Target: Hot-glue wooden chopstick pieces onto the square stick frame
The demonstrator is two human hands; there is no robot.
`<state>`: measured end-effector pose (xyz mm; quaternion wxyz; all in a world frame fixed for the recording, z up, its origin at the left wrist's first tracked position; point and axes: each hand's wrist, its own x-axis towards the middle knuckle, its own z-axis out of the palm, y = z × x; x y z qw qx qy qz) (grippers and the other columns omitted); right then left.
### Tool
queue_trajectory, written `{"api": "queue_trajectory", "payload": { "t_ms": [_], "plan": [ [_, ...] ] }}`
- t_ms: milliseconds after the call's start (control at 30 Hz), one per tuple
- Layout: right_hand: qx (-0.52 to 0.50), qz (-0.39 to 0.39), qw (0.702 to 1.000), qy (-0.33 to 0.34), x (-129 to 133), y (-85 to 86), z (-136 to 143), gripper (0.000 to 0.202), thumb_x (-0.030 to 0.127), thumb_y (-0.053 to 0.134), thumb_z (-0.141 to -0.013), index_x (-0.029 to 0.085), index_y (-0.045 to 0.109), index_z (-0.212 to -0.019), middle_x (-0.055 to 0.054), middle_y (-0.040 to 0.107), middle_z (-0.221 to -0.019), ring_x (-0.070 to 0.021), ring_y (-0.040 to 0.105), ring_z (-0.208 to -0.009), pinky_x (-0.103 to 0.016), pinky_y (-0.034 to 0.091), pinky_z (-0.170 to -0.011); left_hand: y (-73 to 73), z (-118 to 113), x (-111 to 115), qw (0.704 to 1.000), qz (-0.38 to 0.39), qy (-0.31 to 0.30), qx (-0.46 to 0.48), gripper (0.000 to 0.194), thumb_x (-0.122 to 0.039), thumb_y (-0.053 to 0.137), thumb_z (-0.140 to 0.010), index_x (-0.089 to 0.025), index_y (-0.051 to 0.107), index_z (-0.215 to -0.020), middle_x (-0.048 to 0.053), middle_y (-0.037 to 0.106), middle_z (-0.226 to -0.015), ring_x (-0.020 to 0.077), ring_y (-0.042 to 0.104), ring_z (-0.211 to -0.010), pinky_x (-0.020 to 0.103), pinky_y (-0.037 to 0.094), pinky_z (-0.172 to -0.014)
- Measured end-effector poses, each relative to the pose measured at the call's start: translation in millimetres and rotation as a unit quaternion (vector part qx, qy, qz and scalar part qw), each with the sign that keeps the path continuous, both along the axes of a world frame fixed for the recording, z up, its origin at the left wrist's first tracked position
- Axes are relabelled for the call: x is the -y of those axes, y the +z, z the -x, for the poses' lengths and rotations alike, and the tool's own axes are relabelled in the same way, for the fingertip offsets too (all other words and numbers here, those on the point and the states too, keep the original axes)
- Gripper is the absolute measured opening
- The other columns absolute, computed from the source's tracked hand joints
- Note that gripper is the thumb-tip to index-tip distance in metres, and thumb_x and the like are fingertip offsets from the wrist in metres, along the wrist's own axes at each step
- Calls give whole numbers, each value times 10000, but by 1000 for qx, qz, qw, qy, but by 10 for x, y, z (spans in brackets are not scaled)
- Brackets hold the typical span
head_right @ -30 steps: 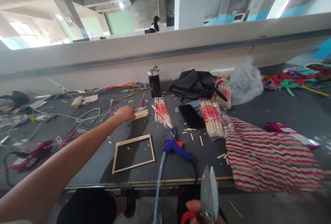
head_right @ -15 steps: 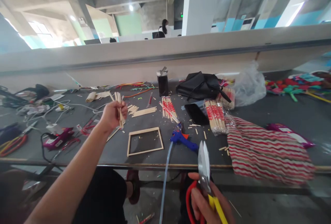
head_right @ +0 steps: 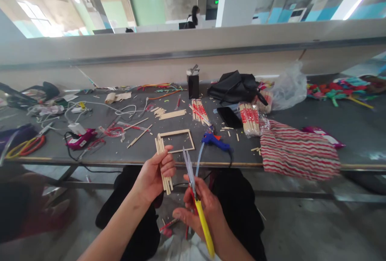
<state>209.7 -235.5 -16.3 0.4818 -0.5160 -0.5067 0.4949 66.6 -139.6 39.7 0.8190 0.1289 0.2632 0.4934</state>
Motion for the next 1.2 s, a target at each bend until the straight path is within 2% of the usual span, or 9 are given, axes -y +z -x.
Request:
{"api": "queue_trajectory", "payload": {
  "t_ms": [133, 333, 467, 600, 700, 767, 900, 1033, 1200],
  "plan": [
    [53, -42, 998, 3, 92, -31, 23, 686, 377, 809, -651, 259, 487, -1245, 44, 587, -755, -134, 584, -624, -267, 527, -612, -5, -27, 123, 1000, 15, -1, 15, 58, -153, 556, -866, -119, 593, -895, -88, 257, -547, 30, 256, -401, 133, 220, -359],
    [145, -84, 985, -35, 138, 110, 5, 648, 378, 813, -646, 248, 503, -1200, 53, 587, -715, -141, 594, -599, -255, 523, -588, -22, -139, 245, 998, 21, -31, 45, 135, -205, 524, -907, -109, 587, -835, -88, 240, -544, 27, 237, -400, 130, 237, -359],
    [200, -109, 972, -55, 113, 111, -56, 646, 418, 785, -670, 247, 496, -1222, -5, 660, -859, -175, 637, -663, -289, 544, -622, -40, -234, 333, 997, 26, -54, 58, 135, -215, 532, -905, -113, 590, -838, -85, 258, -539, 29, 246, -406, 127, 257, -366],
    [208, -120, 969, -67, 91, 75, -99, 671, 447, 777, -676, 234, 485, -1242, -57, 679, -1036, -205, 675, -758, -304, 554, -661, -64, -297, 407, 995, 35, -76, 62, 143, -234, 551, -896, -122, 586, -815, -84, 278, -529, 29, 237, -398, 130, 269, -366],
    [208, -110, 970, -67, 89, 69, -110, 692, 430, 800, -649, 239, 489, -1237, -52, 685, -1040, -218, 682, -805, -316, 559, -701, -74, -309, 433, 993, 32, -95, 63, 164, -245, 549, -894, -122, 589, -794, -79, 291, -526, 34, 255, -400, 139, 296, -372],
    [203, -101, 972, -64, 93, 64, -118, 696, 413, 810, -636, 234, 492, -1229, -48, 691, -1024, -228, 683, -824, -327, 562, -720, -75, -306, 443, 991, 29, -114, 59, 179, -238, 520, -904, -117, 596, -796, -68, 320, -534, 44, 301, -415, 160, 358, -406],
    [185, -87, 978, -49, 101, 27, -145, 684, 379, 790, -661, 223, 479, -1249, -50, 695, -1023, -234, 691, -842, -328, 567, -726, -82, -301, 465, 989, 36, -136, 42, 176, -231, 507, -903, -119, 602, -805, -51, 378, -562, 63, 376, -447, 206, 441, -480],
    [180, -91, 978, -45, 99, -6, -173, 679, 383, 785, -663, 244, 480, -1254, -54, 683, -1101, -252, 687, -941, -331, 566, -774, -112, -305, 462, 987, 46, -144, 46, 187, -231, 538, -891, -128, 568, -738, -65, 322, -545, 53, 323, -426, 171, 372, -426],
    [212, -110, 970, -38, 116, 20, -214, 765, 451, 806, -628, 235, 459, -1275, -58, 683, -1105, -248, 693, -916, -340, 565, -792, -125, -312, 402, 985, 52, -141, 82, 241, -238, 521, -907, -138, 520, -688, -76, 243, -538, 45, 245, -408, 146, 286, -388]
  ]
}}
